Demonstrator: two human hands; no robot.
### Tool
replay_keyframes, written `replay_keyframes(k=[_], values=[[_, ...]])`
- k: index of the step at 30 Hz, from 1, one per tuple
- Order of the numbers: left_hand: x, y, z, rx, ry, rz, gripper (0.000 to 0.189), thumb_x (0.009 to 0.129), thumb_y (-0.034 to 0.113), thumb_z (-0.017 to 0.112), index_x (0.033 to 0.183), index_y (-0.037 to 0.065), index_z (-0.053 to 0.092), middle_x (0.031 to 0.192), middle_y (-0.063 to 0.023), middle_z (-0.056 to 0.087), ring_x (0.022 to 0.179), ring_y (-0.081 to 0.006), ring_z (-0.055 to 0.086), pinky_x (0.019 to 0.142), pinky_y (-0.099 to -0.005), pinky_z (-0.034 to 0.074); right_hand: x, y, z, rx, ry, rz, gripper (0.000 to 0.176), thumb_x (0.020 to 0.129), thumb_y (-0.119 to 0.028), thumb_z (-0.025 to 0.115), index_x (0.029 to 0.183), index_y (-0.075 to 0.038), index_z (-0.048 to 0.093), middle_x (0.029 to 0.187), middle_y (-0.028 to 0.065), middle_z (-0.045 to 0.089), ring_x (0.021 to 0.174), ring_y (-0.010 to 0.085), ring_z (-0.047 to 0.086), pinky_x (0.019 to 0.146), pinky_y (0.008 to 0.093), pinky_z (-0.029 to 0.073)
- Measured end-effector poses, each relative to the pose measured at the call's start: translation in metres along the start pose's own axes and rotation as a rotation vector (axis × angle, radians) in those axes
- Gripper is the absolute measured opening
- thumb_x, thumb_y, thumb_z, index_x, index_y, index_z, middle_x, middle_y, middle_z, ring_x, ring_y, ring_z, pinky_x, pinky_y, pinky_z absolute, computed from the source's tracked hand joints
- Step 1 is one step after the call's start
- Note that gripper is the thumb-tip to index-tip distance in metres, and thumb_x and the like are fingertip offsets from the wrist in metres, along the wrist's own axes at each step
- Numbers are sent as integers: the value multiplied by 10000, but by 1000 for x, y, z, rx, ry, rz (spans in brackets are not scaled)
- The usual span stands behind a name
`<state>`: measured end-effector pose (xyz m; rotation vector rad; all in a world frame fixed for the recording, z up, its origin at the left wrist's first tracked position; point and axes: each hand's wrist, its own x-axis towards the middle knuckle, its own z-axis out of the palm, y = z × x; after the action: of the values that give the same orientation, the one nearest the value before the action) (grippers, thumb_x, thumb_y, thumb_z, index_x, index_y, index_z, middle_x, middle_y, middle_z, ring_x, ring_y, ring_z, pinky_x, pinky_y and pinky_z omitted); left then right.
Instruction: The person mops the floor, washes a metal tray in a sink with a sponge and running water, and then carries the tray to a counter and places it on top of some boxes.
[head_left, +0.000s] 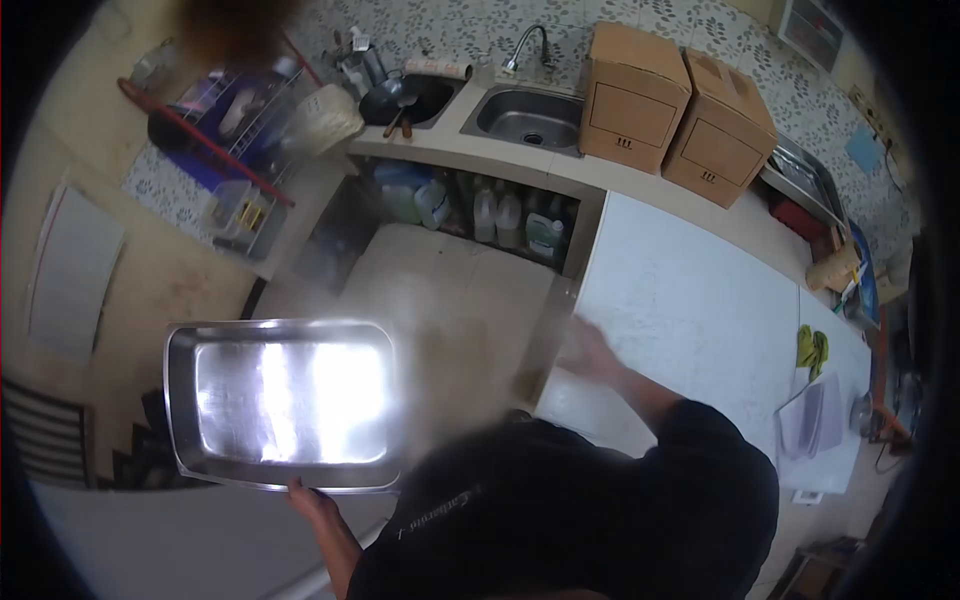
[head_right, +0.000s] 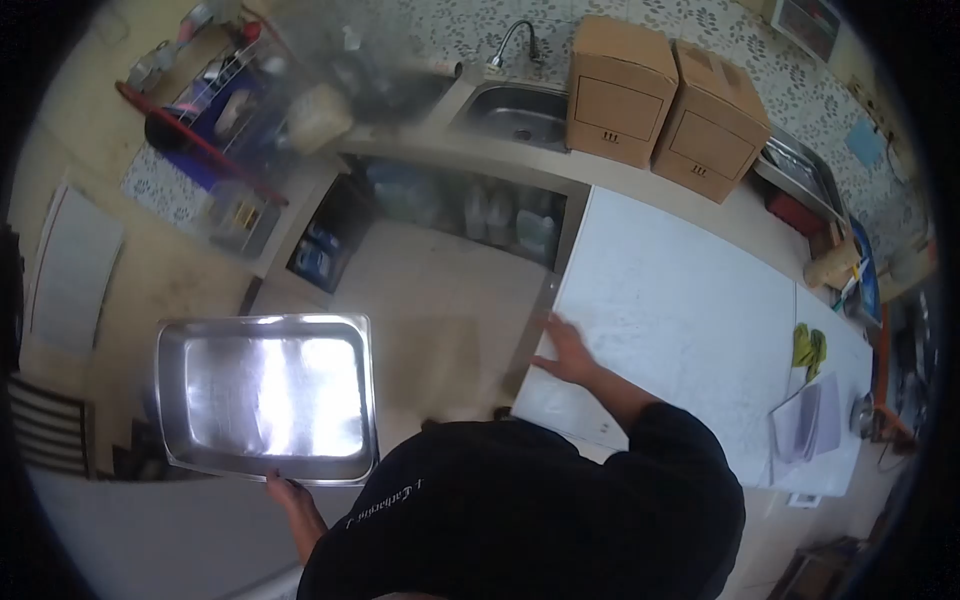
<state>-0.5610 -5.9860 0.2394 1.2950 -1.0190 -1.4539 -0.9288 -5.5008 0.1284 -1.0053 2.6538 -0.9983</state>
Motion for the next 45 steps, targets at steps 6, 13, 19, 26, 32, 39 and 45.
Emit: replay_keyframes(k=[6, 13, 19, 26, 32, 39, 45], values=[[78, 69, 147, -141, -443, -150, 263, 811, 139, 524, 1024, -12, 565, 1048, -97, 588, 1000, -228, 565, 927, -368, 439, 157, -206, 91, 713, -354, -117, 1037, 824, -590, 643, 1526, -121, 41, 1565, 200, 139, 1443, 337, 182, 1149, 450, 207], [109, 85, 287, -118, -957, -218, 236, 836, 95, 527, 1044, -9, 566, 1033, -90, 605, 972, -219, 592, 861, -369, 481, 202, -276, 40, 1617, -117, -32, 1163, 755, -645, 682, 1524, -198, -68, 1567, 149, 112, 1423, 323, 217, 1108, 482, 268], [77, 74, 420, 254, -1344, -46, 324, 861, 75, 523, 1171, -18, 513, 1097, -76, 577, 1032, -192, 565, 930, -359, 434, 195, -236, 5, 1639, 368, 329, 818, 834, -426, 685, 1412, 13, 306, 1383, 166, 442, 1223, 258, 502, 1007, 423, 432], [-2, 54, 597, 308, -1839, 186, 786, 939, 345, 594, 1514, 100, 119, 1491, -176, 310, 1304, -311, 422, 1023, -427, 395, 235, -146, -71, 1769, 971, 224, 481, 853, -189, 553, 1253, 65, 467, 1143, 170, 591, 1050, 288, 599, 956, 411, 479], [11, -24, 680, 233, -1936, 244, 852, 950, 213, 580, 1533, 148, -38, 1567, -200, 152, 1395, -353, 303, 1061, -409, 359, 309, -56, -198, 1662, 1239, 145, 300, 865, -220, 550, 1084, -15, 532, 1045, 101, 588, 1008, 249, 575, 931, 399, 457], [147, -166, 663, 649, -1595, 245, 574, 900, 59, 581, 1426, -12, 363, 1251, -171, 588, 1089, -232, 599, 917, -331, 476, 387, 32, -273, 1572, 1399, 176, 204, 876, -254, 565, 991, -94, 512, 997, 84, 549, 954, 253, 577, 859, 538, 471], [82, -125, 803, 606, -1987, 548, 529, 923, 144, 594, 1396, 12, 398, 1270, -154, 574, 1114, -236, 584, 939, -338, 458, 454, 35, -261, 1514, 1610, 197, 412, 881, -261, 623, 1181, -141, 368, 1134, 72, 452, 1123, 245, 479, 755, 542, 510]])
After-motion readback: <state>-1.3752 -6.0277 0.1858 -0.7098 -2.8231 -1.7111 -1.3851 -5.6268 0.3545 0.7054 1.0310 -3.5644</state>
